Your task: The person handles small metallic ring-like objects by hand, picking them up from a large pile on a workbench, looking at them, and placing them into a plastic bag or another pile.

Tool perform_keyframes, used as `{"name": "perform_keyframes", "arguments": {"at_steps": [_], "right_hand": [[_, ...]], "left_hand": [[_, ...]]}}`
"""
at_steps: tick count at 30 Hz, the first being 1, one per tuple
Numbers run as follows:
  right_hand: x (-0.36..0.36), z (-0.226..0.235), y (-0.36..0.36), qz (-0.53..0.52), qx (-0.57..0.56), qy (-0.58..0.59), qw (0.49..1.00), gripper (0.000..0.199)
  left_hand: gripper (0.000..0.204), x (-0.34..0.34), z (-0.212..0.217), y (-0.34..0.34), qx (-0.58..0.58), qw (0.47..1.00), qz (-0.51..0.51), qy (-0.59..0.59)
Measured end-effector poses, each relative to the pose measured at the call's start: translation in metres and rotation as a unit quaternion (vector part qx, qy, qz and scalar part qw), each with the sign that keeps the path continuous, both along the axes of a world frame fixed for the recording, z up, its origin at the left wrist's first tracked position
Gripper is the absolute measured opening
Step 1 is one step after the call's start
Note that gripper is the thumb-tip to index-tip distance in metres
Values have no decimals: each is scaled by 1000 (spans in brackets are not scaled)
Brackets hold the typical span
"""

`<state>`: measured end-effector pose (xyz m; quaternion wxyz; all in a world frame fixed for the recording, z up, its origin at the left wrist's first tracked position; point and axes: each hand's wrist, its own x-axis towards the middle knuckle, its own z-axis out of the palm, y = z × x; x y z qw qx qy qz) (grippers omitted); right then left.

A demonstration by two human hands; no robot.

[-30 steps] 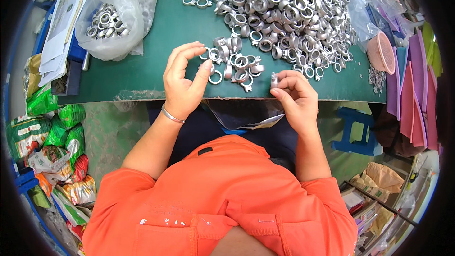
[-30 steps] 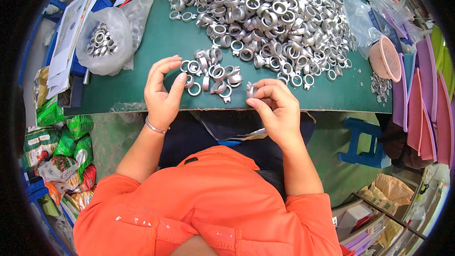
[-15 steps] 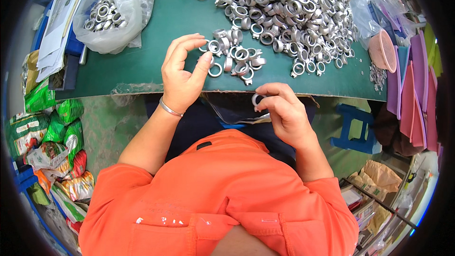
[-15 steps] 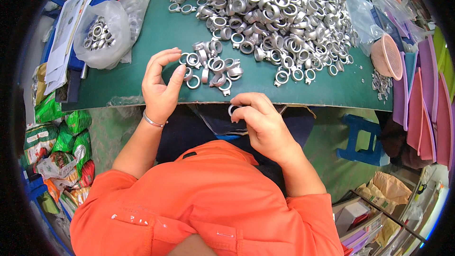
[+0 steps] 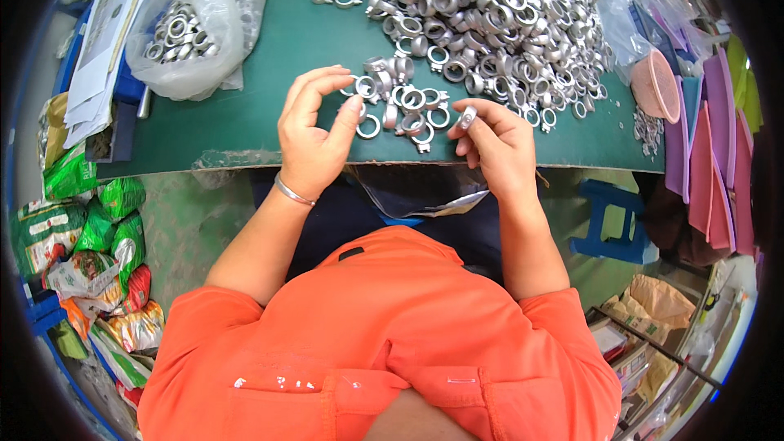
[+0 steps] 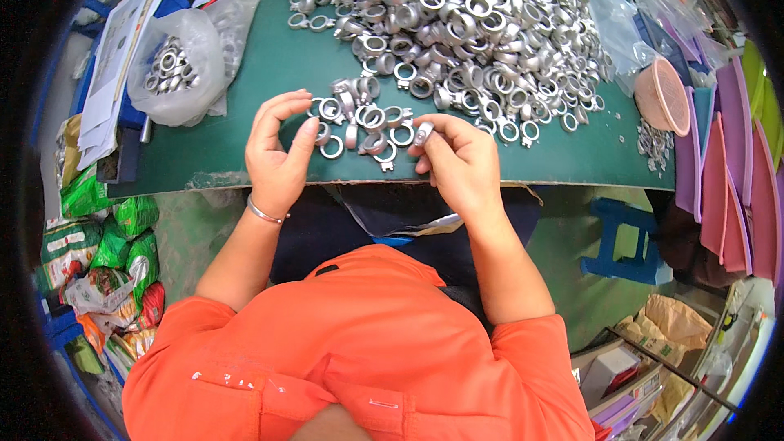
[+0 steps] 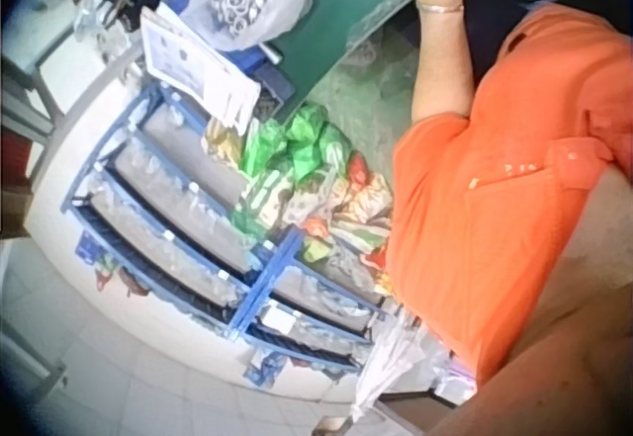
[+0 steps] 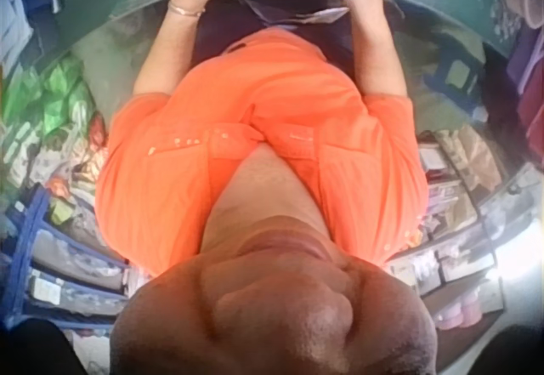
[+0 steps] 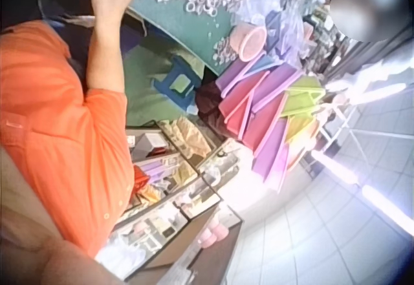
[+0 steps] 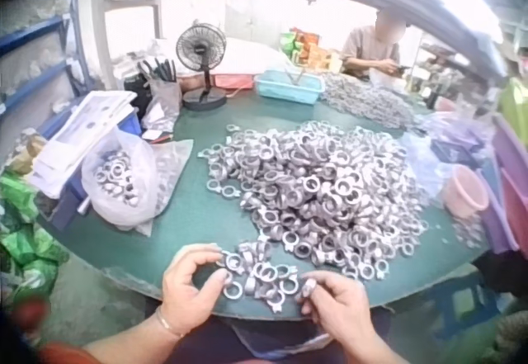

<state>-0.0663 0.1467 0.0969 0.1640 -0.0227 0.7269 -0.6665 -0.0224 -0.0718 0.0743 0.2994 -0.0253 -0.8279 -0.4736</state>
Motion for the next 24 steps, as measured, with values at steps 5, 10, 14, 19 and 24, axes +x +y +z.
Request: {"name": "perform_keyframes", "arguments": {"at_steps": [5, 10, 14, 19, 24], "right_hand": [[2, 3, 8, 36, -86, -57, 994, 20], [25, -1, 3, 33, -126, 68, 989, 16], [29, -6, 10, 155, 61, 309, 936, 22], [12, -4, -9, 99, 165, 418, 888, 20], [-8, 5, -37, 98, 253, 404, 874, 12]], "left_hand": [[19, -2, -2, -1, 1, 1000, 6, 16], [19, -1, -3, -1, 6, 1000, 5, 14], [19, -1, 0, 1, 4, 1000, 3, 22], [17, 0, 0, 0, -1, 1000, 11, 18], [16, 1, 3, 0, 13, 1000, -1, -4]]}}
